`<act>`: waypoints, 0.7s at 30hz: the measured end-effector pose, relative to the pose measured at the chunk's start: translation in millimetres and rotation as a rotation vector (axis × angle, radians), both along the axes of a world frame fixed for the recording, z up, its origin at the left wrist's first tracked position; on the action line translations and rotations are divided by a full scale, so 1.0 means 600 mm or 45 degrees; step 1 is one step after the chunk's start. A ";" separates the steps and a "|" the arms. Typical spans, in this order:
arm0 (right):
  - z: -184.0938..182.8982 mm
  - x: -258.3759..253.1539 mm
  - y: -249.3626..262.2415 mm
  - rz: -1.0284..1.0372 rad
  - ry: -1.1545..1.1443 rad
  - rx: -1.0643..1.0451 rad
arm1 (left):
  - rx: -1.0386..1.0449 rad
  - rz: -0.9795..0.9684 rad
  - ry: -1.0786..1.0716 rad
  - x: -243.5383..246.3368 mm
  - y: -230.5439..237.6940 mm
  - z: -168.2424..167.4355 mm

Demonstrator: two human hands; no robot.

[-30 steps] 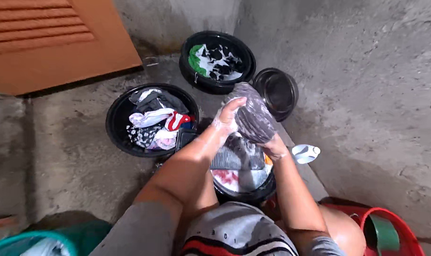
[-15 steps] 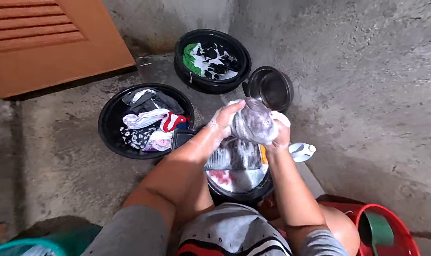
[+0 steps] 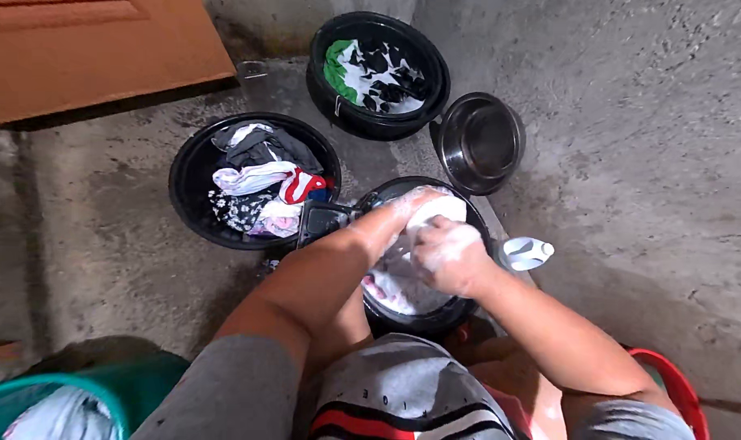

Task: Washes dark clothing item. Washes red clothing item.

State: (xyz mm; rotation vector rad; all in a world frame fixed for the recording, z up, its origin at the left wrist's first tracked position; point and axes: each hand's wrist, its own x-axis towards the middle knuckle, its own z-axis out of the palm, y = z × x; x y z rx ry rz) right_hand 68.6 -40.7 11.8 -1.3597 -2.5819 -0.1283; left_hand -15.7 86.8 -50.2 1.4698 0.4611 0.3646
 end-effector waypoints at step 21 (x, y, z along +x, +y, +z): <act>-0.166 -0.075 0.036 -0.371 -0.209 -0.866 | 0.882 -0.213 0.964 0.053 -0.022 -0.018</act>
